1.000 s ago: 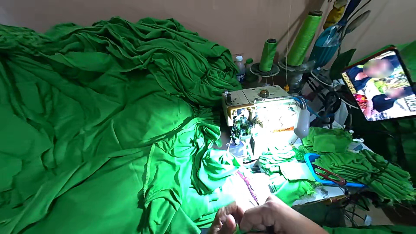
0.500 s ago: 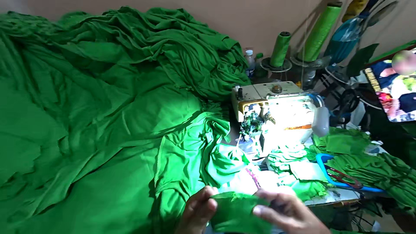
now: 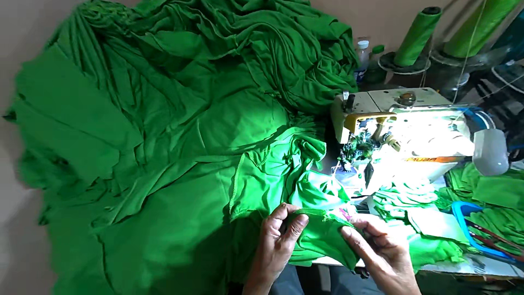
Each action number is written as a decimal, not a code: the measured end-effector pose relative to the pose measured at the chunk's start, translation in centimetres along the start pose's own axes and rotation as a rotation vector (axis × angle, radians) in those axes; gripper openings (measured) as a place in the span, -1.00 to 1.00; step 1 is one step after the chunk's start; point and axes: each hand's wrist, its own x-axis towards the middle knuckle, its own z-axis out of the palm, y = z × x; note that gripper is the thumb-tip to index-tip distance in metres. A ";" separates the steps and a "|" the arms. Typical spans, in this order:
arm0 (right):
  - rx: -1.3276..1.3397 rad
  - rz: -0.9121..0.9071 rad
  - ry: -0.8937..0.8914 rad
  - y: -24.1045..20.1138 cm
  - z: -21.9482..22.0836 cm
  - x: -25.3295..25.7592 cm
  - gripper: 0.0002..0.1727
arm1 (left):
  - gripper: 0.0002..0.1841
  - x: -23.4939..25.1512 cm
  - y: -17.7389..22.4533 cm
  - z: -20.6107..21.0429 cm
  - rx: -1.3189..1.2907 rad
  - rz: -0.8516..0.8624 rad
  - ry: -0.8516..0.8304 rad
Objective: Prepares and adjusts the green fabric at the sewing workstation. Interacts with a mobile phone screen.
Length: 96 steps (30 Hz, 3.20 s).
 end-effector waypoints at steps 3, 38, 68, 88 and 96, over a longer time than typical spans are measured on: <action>0.017 -0.022 0.064 0.9 0.8 0.1 -0.93 | -0.87 0.6 -0.4 0.1 0.090 0.025 0.012; -0.022 0.330 0.194 2.2 -1.7 1.4 -0.81 | -0.78 12.3 0.5 5.2 0.647 -0.192 -0.350; -0.727 0.499 -0.189 -0.1 -4.6 9.6 -0.71 | -0.81 12.0 -1.7 4.3 0.847 0.411 -0.233; 0.868 0.553 0.153 1.5 -8.0 8.0 -0.72 | -0.69 13.4 -0.8 4.0 0.823 -0.011 -0.530; 0.665 0.505 0.129 1.3 -6.9 8.8 -0.65 | -0.78 13.4 -0.5 3.7 0.352 0.163 -0.510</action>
